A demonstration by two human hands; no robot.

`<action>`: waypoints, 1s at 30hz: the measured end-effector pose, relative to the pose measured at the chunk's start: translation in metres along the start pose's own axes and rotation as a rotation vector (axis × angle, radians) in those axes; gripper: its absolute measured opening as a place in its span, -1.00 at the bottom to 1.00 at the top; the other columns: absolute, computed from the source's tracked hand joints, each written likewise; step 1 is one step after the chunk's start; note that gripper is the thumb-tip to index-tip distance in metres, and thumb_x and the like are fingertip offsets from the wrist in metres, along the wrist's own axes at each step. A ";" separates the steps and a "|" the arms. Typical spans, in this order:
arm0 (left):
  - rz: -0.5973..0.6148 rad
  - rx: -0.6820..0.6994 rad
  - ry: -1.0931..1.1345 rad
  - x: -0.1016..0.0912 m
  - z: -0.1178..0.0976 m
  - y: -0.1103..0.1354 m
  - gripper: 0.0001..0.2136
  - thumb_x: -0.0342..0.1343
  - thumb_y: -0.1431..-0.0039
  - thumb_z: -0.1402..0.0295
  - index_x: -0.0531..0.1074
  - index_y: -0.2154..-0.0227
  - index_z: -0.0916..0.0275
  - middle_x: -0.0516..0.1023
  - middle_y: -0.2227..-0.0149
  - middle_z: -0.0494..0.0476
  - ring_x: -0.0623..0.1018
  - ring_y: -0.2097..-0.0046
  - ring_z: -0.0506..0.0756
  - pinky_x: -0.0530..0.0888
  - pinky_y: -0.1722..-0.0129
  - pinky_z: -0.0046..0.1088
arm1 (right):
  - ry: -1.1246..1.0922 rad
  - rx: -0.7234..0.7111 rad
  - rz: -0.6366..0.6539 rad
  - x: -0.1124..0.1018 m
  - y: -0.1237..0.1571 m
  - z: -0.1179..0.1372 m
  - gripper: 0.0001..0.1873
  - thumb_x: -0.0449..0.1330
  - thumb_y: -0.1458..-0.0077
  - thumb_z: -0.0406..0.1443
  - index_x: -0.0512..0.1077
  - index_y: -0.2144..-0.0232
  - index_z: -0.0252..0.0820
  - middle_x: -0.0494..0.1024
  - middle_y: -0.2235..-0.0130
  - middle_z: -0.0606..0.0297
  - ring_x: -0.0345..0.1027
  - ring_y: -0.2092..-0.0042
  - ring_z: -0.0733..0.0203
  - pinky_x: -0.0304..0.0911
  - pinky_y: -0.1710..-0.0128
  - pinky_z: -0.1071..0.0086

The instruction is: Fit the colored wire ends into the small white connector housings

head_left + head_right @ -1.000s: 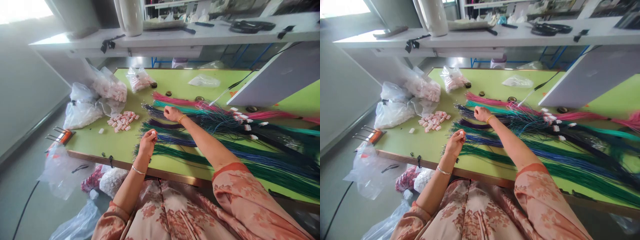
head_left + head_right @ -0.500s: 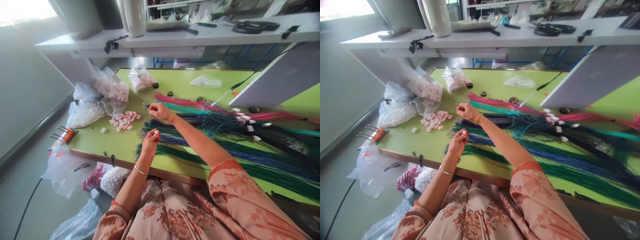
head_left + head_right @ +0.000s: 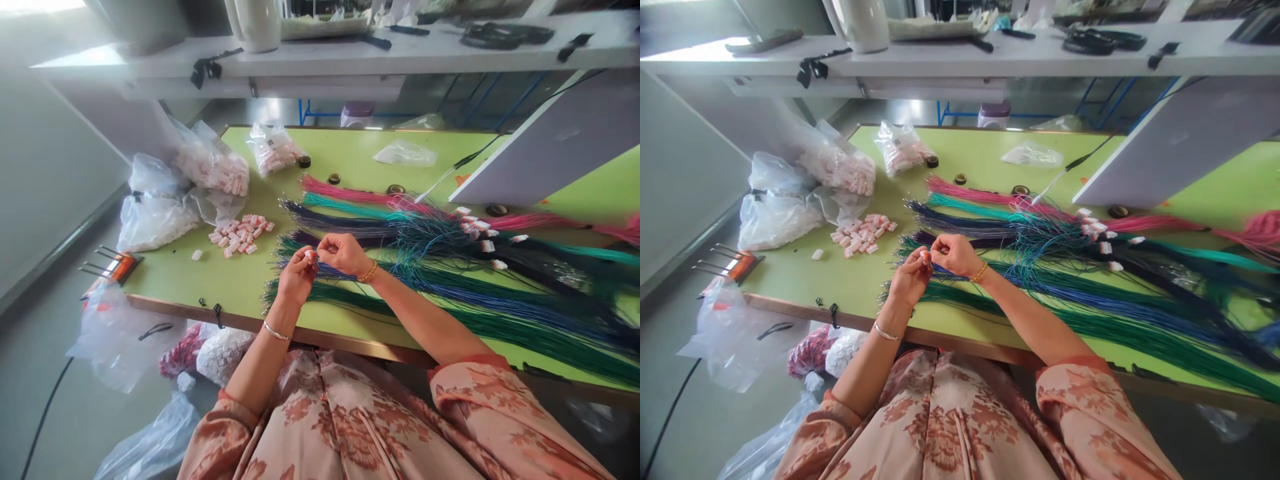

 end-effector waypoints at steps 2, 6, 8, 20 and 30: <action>0.001 -0.009 -0.003 0.002 0.001 0.001 -0.81 0.14 -0.01 0.63 0.46 0.30 0.29 0.51 0.40 0.03 0.49 0.39 -0.10 0.43 0.33 -0.61 | 0.030 -0.017 -0.014 0.001 0.005 -0.002 -0.79 0.19 0.10 -0.20 0.43 0.52 -0.28 0.31 0.61 0.41 0.00 0.55 0.44 -0.05 0.56 0.50; -0.004 -0.018 -0.009 0.004 0.002 0.001 -0.81 0.13 -0.03 0.63 0.45 0.29 0.28 0.50 0.41 0.02 0.49 0.40 -0.10 0.44 0.32 -0.60 | 0.084 -0.013 -0.041 0.001 0.010 -0.002 -0.80 0.19 0.11 -0.22 0.45 0.53 -0.28 0.30 0.62 0.42 -0.01 0.56 0.44 -0.08 0.56 0.50; -0.006 -0.019 -0.007 0.004 0.003 0.001 -0.81 0.13 -0.03 0.63 0.45 0.28 0.29 0.49 0.39 0.02 0.49 0.40 -0.10 0.43 0.31 -0.60 | 0.105 -0.009 -0.053 0.001 0.011 -0.001 -0.81 0.19 0.12 -0.22 0.45 0.53 -0.28 0.32 0.61 0.41 0.00 0.56 0.44 -0.07 0.56 0.50; -0.003 0.030 -0.091 0.005 0.007 0.001 -0.82 0.23 0.02 0.56 0.47 0.32 0.26 0.50 0.38 0.01 0.47 0.38 -0.09 0.40 0.26 -0.57 | 0.117 -0.018 -0.076 0.001 0.014 -0.005 -0.83 0.19 0.11 -0.23 0.44 0.54 -0.25 0.39 0.58 0.38 0.12 0.52 0.39 0.04 0.50 0.50; -0.005 0.138 -0.179 0.003 0.012 0.000 -0.79 0.33 0.11 0.49 0.50 0.35 0.27 0.49 0.42 -0.02 0.43 0.41 -0.10 0.37 0.27 -0.54 | 0.091 -0.057 -0.054 0.004 0.016 -0.006 -0.83 0.17 0.06 -0.23 0.40 0.53 -0.25 0.28 0.62 0.44 0.00 0.57 0.43 -0.06 0.56 0.50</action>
Point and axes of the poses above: each hand's wrist, its own y-axis away from the middle knuckle, its own x-axis out of the palm, z = x × y, the point moved 1 cm from there along -y, towards the middle knuckle
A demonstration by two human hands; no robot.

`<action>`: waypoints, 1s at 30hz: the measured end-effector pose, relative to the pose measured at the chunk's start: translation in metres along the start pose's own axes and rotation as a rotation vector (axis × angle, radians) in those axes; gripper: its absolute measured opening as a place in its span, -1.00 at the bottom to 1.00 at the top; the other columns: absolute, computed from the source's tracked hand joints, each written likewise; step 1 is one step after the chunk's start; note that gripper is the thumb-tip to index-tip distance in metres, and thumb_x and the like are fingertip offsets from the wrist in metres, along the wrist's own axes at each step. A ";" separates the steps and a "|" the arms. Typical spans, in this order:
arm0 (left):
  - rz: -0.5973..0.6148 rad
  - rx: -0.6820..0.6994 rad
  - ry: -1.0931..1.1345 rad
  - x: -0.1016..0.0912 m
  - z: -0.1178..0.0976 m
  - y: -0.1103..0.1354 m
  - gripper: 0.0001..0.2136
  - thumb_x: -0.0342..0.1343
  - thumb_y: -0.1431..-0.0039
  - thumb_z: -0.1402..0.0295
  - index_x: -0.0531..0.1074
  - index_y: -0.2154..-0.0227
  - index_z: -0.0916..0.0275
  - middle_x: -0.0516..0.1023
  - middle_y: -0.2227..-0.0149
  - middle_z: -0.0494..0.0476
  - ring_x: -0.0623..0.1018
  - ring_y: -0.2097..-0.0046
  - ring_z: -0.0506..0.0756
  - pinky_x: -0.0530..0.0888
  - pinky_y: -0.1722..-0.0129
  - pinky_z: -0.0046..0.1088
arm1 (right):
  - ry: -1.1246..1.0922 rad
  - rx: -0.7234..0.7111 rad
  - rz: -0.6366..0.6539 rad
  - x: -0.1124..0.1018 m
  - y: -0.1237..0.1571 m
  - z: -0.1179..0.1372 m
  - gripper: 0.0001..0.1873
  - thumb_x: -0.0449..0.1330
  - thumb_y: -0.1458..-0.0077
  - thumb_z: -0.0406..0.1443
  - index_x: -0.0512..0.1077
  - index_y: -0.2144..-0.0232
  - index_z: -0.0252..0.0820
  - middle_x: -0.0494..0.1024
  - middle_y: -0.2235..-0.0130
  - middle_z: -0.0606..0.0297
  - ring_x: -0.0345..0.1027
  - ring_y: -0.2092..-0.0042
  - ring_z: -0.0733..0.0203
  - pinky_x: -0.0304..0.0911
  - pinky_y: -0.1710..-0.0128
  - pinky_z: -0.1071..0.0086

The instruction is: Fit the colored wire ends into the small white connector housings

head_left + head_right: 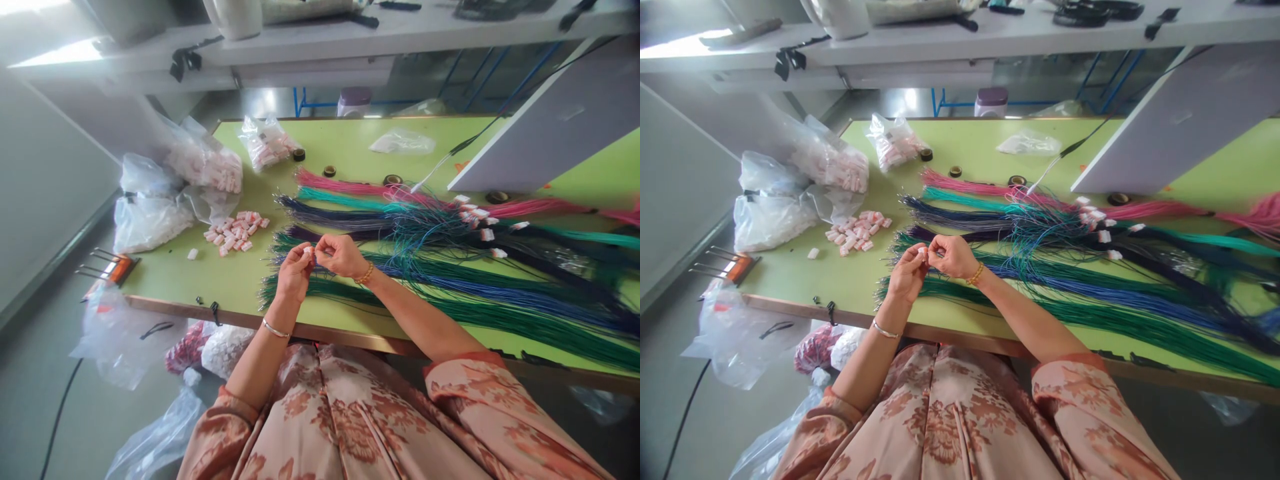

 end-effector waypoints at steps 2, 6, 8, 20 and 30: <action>-0.013 0.019 -0.028 0.000 0.001 0.000 -0.78 0.34 0.13 0.49 0.50 0.35 0.28 0.48 0.43 -0.03 0.43 0.41 -0.10 0.36 0.28 -0.54 | 0.028 -0.023 0.002 0.001 0.001 -0.001 -0.82 0.16 0.04 -0.23 0.38 0.54 -0.24 0.28 0.62 0.44 0.00 0.57 0.43 -0.06 0.56 0.50; -0.034 0.016 -0.022 0.000 0.000 0.000 -0.79 0.34 0.14 0.50 0.50 0.37 0.31 0.50 0.42 0.01 0.44 0.41 -0.10 0.35 0.30 -0.54 | 0.021 -0.061 0.044 0.000 0.002 0.000 -0.83 0.14 -0.02 -0.24 0.41 0.49 -0.25 0.41 0.55 0.37 0.12 0.53 0.40 0.04 0.50 0.50; -0.028 0.013 -0.008 0.000 -0.003 0.000 -0.79 0.33 0.13 0.50 0.50 0.36 0.31 0.51 0.40 0.02 0.44 0.41 -0.10 0.36 0.30 -0.54 | -0.003 -0.059 0.072 -0.001 0.002 0.000 -0.84 0.13 -0.03 -0.25 0.42 0.45 -0.25 0.44 0.53 0.35 0.15 0.52 0.38 0.07 0.48 0.50; -0.100 0.049 -0.105 0.002 0.008 -0.003 -0.79 0.36 0.16 0.48 0.49 0.40 0.31 0.49 0.46 0.00 0.45 0.43 -0.10 0.34 0.33 -0.54 | 0.271 -0.104 0.030 0.007 0.004 -0.006 -0.84 0.09 -0.04 -0.28 0.35 0.53 -0.21 0.45 0.51 0.29 0.15 0.50 0.35 0.03 0.45 0.45; -0.045 0.023 -0.068 0.000 -0.010 -0.016 -0.79 0.32 0.12 0.49 0.49 0.35 0.30 0.53 0.39 0.05 0.43 0.43 -0.10 0.36 0.35 -0.54 | 0.372 0.171 0.002 -0.041 -0.108 -0.056 -0.81 0.18 -0.03 -0.30 0.55 0.35 -0.26 0.60 0.36 0.21 0.39 0.35 0.27 0.21 0.31 0.44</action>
Point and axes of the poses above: each hand's wrist, its own y-axis away from the middle knuckle, its own x-axis out of the palm, z = x × y, the point moved 1 cm from there along -y, towards the middle knuckle
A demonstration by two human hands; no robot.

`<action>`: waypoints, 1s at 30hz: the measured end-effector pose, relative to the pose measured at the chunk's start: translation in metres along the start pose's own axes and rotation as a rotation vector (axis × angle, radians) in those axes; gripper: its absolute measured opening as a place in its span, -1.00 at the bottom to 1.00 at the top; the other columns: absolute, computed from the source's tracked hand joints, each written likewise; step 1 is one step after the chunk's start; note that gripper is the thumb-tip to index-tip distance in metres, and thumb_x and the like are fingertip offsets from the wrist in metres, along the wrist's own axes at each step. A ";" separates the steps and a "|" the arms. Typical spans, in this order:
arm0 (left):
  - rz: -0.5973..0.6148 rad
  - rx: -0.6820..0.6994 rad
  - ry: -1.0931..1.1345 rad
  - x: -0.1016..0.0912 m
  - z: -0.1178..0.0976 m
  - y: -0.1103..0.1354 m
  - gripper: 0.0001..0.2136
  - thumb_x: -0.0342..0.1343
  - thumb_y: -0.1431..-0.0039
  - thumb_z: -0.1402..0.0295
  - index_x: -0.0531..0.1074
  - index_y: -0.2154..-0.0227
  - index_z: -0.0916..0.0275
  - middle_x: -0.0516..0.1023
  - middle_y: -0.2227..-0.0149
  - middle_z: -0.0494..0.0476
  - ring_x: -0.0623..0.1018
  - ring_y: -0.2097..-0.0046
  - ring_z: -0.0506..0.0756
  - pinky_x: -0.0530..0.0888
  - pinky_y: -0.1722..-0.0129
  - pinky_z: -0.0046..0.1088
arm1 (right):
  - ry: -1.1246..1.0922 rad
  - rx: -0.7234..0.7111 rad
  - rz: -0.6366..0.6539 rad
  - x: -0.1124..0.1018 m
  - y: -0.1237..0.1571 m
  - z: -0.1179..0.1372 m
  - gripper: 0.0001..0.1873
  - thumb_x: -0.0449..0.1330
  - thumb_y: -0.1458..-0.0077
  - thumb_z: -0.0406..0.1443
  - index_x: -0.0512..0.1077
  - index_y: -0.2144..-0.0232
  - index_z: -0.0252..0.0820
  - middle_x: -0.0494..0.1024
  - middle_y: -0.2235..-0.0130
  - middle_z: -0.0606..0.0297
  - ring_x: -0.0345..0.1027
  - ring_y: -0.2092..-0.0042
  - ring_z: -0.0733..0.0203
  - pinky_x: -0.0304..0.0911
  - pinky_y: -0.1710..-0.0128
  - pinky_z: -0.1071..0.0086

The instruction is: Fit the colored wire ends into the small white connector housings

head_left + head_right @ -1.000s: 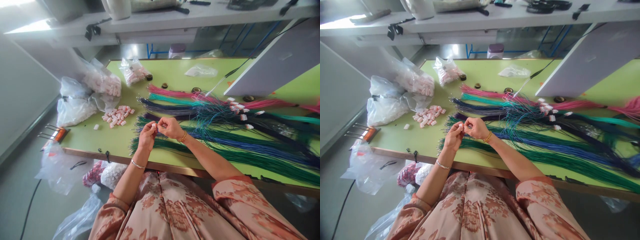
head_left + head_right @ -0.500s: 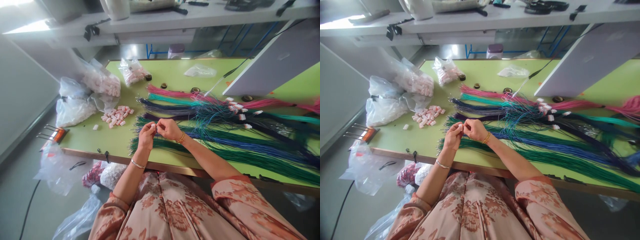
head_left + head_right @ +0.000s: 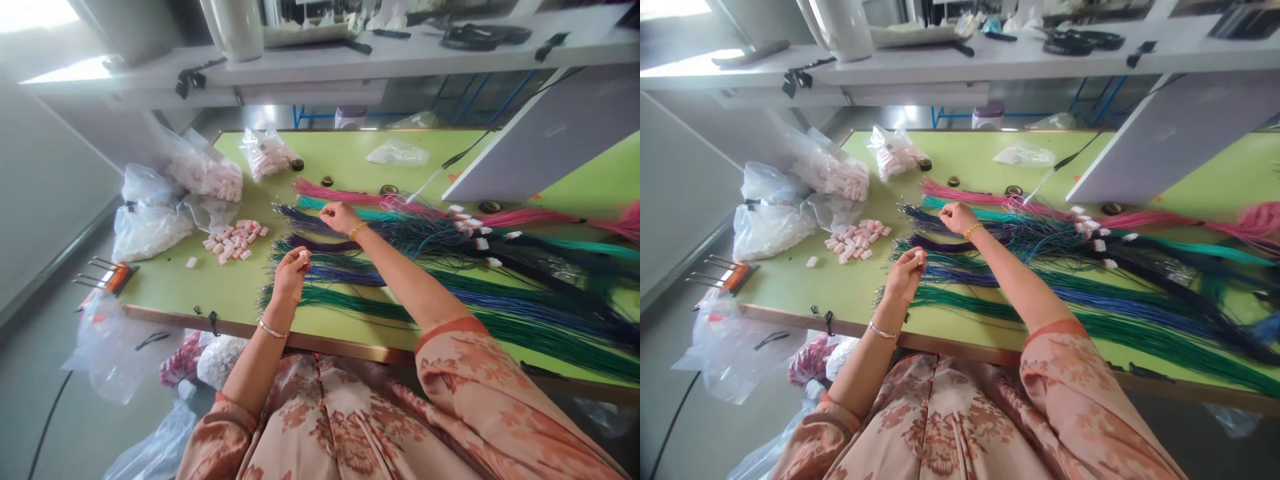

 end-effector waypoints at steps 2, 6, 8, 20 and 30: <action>0.001 -0.010 -0.003 -0.002 0.002 -0.001 -0.78 0.32 0.12 0.48 0.49 0.35 0.30 0.52 0.38 0.04 0.41 0.43 -0.11 0.36 0.35 -0.54 | 0.139 0.079 0.056 0.009 -0.020 -0.006 -0.83 0.22 0.02 -0.31 0.57 0.34 -0.21 0.62 0.29 0.23 0.41 0.28 0.24 0.22 0.28 0.44; -0.012 -0.042 -0.001 -0.006 0.003 -0.002 -0.77 0.33 0.13 0.48 0.49 0.34 0.32 0.52 0.39 0.05 0.43 0.42 -0.11 0.37 0.35 -0.55 | 0.253 0.122 0.133 0.026 -0.033 -0.011 -0.83 0.22 0.01 -0.31 0.56 0.32 -0.15 0.62 0.24 0.26 0.41 0.25 0.23 0.21 0.28 0.46; -0.020 -0.058 0.004 -0.007 0.003 -0.002 -0.77 0.33 0.13 0.49 0.50 0.34 0.32 0.53 0.38 0.06 0.44 0.41 -0.10 0.37 0.34 -0.55 | 0.272 0.102 0.146 0.028 -0.033 -0.012 -0.84 0.19 -0.02 -0.31 0.55 0.33 -0.17 0.62 0.24 0.24 0.40 0.26 0.23 0.19 0.29 0.46; -0.016 -0.067 0.012 -0.009 0.001 -0.002 -0.76 0.34 0.15 0.46 0.51 0.34 0.31 0.54 0.38 0.06 0.42 0.43 -0.10 0.35 0.36 -0.55 | 0.337 0.023 0.212 0.004 -0.055 -0.005 -0.86 0.20 0.02 -0.35 0.53 0.36 -0.28 0.60 0.26 0.09 0.38 0.29 0.20 0.18 0.28 0.43; -0.005 -0.069 0.034 -0.007 0.002 0.001 -0.74 0.35 0.16 0.45 0.51 0.33 0.33 0.52 0.37 0.07 0.41 0.41 -0.09 0.33 0.35 -0.53 | 0.217 0.120 0.135 0.010 -0.074 0.009 -0.79 0.21 0.04 -0.26 0.57 0.38 -0.27 0.59 0.34 0.22 0.37 0.33 0.27 0.22 0.32 0.46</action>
Point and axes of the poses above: each hand's wrist, its own y-axis away from the middle knuckle, its own x-axis out of the palm, z = x × y, the point moved 1 cm from there along -y, towards the middle knuckle
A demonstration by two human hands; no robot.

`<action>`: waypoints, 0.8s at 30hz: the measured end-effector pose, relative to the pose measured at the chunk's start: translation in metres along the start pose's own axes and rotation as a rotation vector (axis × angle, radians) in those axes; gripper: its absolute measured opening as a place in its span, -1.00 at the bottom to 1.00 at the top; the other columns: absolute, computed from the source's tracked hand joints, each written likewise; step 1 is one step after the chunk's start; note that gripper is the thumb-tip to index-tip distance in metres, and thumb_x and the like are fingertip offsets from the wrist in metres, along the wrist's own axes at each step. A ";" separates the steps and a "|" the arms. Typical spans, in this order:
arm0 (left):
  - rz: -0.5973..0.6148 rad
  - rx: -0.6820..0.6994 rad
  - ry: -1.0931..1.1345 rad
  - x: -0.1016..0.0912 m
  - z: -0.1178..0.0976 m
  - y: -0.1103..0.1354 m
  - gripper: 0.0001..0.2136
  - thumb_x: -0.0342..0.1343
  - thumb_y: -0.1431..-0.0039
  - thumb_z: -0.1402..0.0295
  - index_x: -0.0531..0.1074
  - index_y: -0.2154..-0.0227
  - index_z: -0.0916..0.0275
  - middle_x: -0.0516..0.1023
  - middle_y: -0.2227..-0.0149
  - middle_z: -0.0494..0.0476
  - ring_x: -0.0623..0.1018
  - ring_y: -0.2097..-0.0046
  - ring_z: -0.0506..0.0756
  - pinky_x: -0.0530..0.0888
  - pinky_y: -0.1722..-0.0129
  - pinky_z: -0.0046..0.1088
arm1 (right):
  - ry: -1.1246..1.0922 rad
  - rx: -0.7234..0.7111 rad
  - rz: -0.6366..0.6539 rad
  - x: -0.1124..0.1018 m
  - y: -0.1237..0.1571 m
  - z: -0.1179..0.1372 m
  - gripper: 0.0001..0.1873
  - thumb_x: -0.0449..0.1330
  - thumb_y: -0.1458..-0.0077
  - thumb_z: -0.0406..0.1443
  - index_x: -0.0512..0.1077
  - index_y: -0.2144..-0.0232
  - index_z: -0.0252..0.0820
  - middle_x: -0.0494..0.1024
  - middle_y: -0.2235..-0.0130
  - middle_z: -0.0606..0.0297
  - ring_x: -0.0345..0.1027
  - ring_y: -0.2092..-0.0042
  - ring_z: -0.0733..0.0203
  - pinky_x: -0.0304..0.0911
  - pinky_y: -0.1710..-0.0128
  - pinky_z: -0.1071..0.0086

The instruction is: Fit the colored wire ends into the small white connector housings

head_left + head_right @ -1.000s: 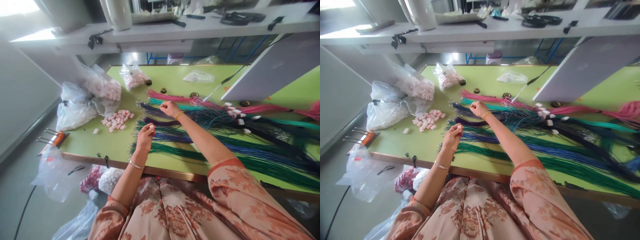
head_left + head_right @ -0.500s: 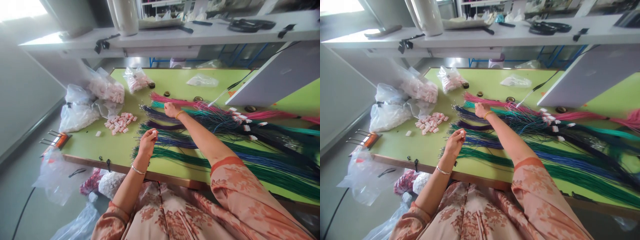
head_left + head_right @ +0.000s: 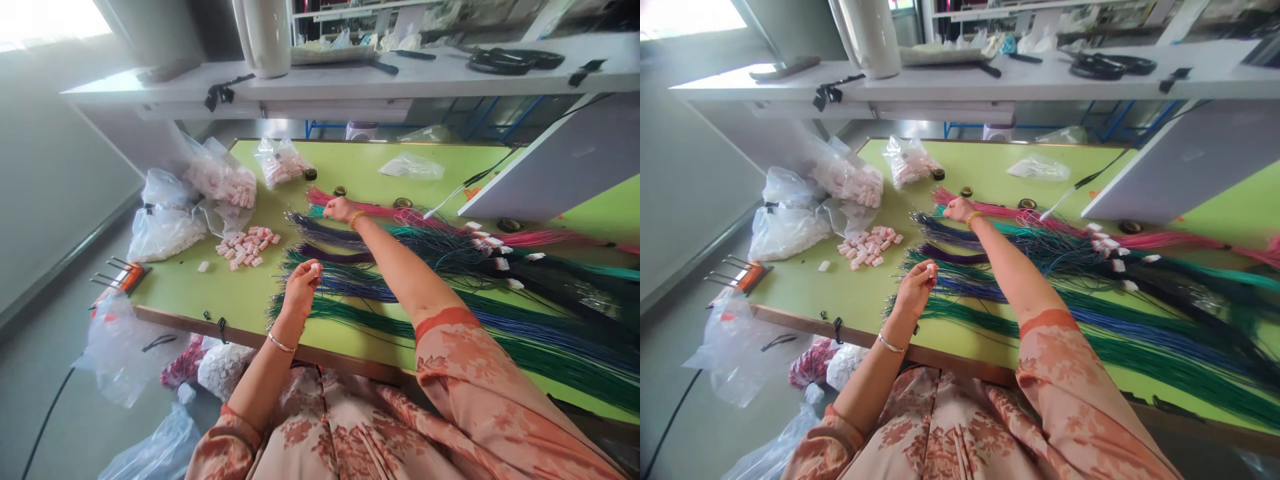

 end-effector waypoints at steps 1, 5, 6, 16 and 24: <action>-0.001 0.000 0.002 -0.001 0.000 0.000 -0.74 0.35 0.17 0.45 0.51 0.33 0.33 0.52 0.37 0.07 0.41 0.41 -0.09 0.33 0.35 -0.53 | 0.004 0.035 -0.019 -0.007 -0.001 -0.002 -0.78 0.21 0.04 -0.24 0.57 0.39 -0.27 0.58 0.35 0.21 0.37 0.34 0.25 0.23 0.32 0.44; -0.005 -0.004 0.002 0.000 0.001 -0.001 -0.73 0.35 0.18 0.44 0.51 0.33 0.32 0.53 0.37 0.06 0.42 0.41 -0.09 0.34 0.34 -0.53 | 0.028 -0.029 -0.084 -0.028 0.002 0.012 -0.81 0.20 0.06 -0.27 0.55 0.44 -0.28 0.57 0.39 0.20 0.36 0.34 0.24 0.22 0.29 0.42; -0.005 -0.005 0.003 0.000 0.001 -0.001 -0.73 0.35 0.18 0.44 0.51 0.34 0.32 0.53 0.38 0.06 0.42 0.41 -0.09 0.34 0.34 -0.53 | 0.011 -0.080 -0.093 -0.030 0.004 0.022 -0.82 0.19 0.05 -0.27 0.54 0.43 -0.27 0.56 0.39 0.22 0.36 0.34 0.25 0.21 0.29 0.42; 0.006 -0.005 0.036 0.001 0.003 0.003 -0.73 0.36 0.20 0.46 0.51 0.34 0.32 0.53 0.39 0.05 0.43 0.41 -0.10 0.34 0.34 -0.54 | -0.400 -0.484 -0.009 -0.025 0.043 0.118 -0.86 0.14 0.02 -0.33 0.46 0.42 -0.31 0.49 0.47 0.31 0.25 0.45 0.37 0.13 0.40 0.48; 0.048 -0.010 0.124 0.004 -0.001 0.003 -0.78 0.31 0.13 0.54 0.50 0.34 0.31 0.53 0.38 0.05 0.42 0.43 -0.11 0.36 0.36 -0.56 | -0.649 -0.491 0.036 -0.024 0.105 0.083 -0.82 0.17 0.07 -0.24 0.43 0.51 -0.29 0.43 0.52 0.34 0.19 0.46 0.38 0.11 0.43 0.47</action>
Point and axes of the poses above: each hand's wrist, its own y-axis away from the middle knuckle, its own x-axis out of the palm, z = x × y, the point moved 1 cm from there along -y, towards the middle knuckle
